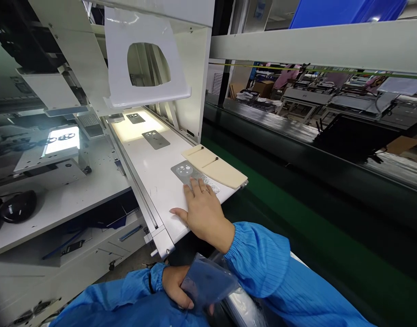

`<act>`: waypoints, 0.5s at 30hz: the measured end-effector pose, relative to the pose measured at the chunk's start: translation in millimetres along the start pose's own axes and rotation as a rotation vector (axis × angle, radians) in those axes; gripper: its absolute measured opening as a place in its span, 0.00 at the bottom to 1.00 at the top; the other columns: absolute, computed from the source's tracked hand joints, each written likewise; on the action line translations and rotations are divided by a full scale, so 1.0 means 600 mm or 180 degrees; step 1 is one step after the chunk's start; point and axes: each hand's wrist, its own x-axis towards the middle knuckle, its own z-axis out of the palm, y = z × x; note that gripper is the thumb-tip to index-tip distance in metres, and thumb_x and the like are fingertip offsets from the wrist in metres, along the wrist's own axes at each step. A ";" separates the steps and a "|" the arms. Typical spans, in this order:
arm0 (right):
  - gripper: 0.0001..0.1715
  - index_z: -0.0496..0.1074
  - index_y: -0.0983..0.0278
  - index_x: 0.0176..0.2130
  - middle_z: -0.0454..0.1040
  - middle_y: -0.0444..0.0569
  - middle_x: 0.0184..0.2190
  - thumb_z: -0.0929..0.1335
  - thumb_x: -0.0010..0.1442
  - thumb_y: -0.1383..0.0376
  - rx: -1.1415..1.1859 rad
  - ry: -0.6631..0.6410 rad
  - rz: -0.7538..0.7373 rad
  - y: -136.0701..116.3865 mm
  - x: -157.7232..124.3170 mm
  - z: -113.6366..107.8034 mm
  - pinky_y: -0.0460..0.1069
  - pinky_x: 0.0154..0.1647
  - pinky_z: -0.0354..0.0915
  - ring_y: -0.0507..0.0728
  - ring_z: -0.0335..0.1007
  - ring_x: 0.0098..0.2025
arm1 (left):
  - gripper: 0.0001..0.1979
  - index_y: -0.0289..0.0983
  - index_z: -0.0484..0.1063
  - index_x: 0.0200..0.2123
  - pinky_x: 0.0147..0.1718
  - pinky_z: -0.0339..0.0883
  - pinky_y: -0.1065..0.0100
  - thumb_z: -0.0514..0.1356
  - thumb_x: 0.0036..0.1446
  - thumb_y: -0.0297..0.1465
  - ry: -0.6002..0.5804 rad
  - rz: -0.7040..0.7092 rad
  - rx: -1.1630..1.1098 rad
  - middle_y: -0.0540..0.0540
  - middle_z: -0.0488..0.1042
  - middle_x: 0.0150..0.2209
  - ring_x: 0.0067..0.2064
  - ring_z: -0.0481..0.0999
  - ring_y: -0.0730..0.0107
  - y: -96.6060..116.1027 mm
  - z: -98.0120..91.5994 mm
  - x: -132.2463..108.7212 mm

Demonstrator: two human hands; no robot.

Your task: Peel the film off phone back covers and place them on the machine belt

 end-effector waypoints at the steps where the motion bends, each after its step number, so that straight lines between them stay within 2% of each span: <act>1: 0.37 0.64 0.75 0.58 0.57 0.65 0.61 0.64 0.63 0.49 0.0095 0.0203 -0.0087 0.006 -0.010 -0.007 0.63 0.61 0.57 0.72 0.52 0.62 | 0.30 0.35 0.73 0.45 0.47 0.70 0.64 0.68 0.39 0.45 0.0005 -0.0030 0.0002 0.42 0.75 0.42 0.45 0.77 0.54 -0.002 0.000 0.000; 3: 0.26 0.70 0.72 0.51 0.68 0.61 0.53 0.63 0.66 0.54 0.0491 0.0501 -0.0254 0.022 -0.039 -0.028 0.60 0.55 0.63 0.67 0.63 0.55 | 0.30 0.35 0.74 0.45 0.47 0.70 0.65 0.67 0.41 0.48 0.0036 -0.0059 0.0018 0.42 0.76 0.41 0.45 0.77 0.53 -0.001 0.000 -0.001; 4: 0.21 0.72 0.69 0.47 0.72 0.57 0.47 0.62 0.67 0.56 0.0790 0.0468 -0.0302 0.031 -0.059 -0.041 0.57 0.49 0.67 0.63 0.68 0.49 | 0.30 0.34 0.74 0.45 0.48 0.69 0.65 0.65 0.42 0.49 0.0060 -0.0047 0.0035 0.41 0.76 0.42 0.45 0.77 0.53 0.001 0.001 -0.001; 6: 0.16 0.73 0.63 0.41 0.74 0.49 0.38 0.62 0.67 0.56 0.1405 0.0066 -0.0323 0.049 -0.104 -0.064 0.50 0.37 0.69 0.56 0.70 0.37 | 0.31 0.33 0.74 0.46 0.49 0.69 0.64 0.63 0.46 0.51 0.0136 0.0004 0.0048 0.39 0.76 0.42 0.46 0.77 0.53 0.010 0.004 -0.002; 8: 0.13 0.72 0.61 0.41 0.73 0.45 0.34 0.63 0.66 0.56 0.1727 -0.0335 -0.0306 0.059 -0.150 -0.078 0.47 0.30 0.66 0.52 0.68 0.32 | 0.33 0.31 0.72 0.47 0.49 0.69 0.63 0.60 0.48 0.52 0.0244 0.0032 0.0068 0.38 0.76 0.43 0.47 0.77 0.53 0.021 0.008 -0.005; 9: 0.11 0.72 0.61 0.41 0.73 0.45 0.34 0.63 0.66 0.58 0.1760 -0.0396 -0.0317 0.060 -0.171 -0.081 0.46 0.29 0.65 0.52 0.68 0.31 | 0.33 0.31 0.72 0.48 0.49 0.69 0.62 0.60 0.49 0.53 0.0275 0.0020 0.0116 0.37 0.76 0.43 0.47 0.76 0.53 0.025 0.010 -0.006; 11: 0.11 0.71 0.62 0.40 0.72 0.46 0.33 0.61 0.68 0.62 0.1703 -0.0258 -0.0400 0.055 -0.204 -0.078 0.47 0.32 0.64 0.52 0.67 0.32 | 0.31 0.31 0.74 0.45 0.50 0.67 0.61 0.59 0.50 0.52 0.0411 0.0032 0.0269 0.37 0.77 0.43 0.47 0.76 0.54 0.029 0.013 -0.009; 15: 0.10 0.69 0.65 0.42 0.71 0.48 0.34 0.61 0.68 0.64 0.1636 -0.0069 -0.0466 0.034 -0.237 -0.064 0.48 0.36 0.64 0.54 0.67 0.36 | 0.26 0.31 0.75 0.41 0.49 0.68 0.61 0.59 0.51 0.49 0.0701 0.0188 0.0291 0.38 0.78 0.41 0.44 0.76 0.57 0.025 0.020 -0.011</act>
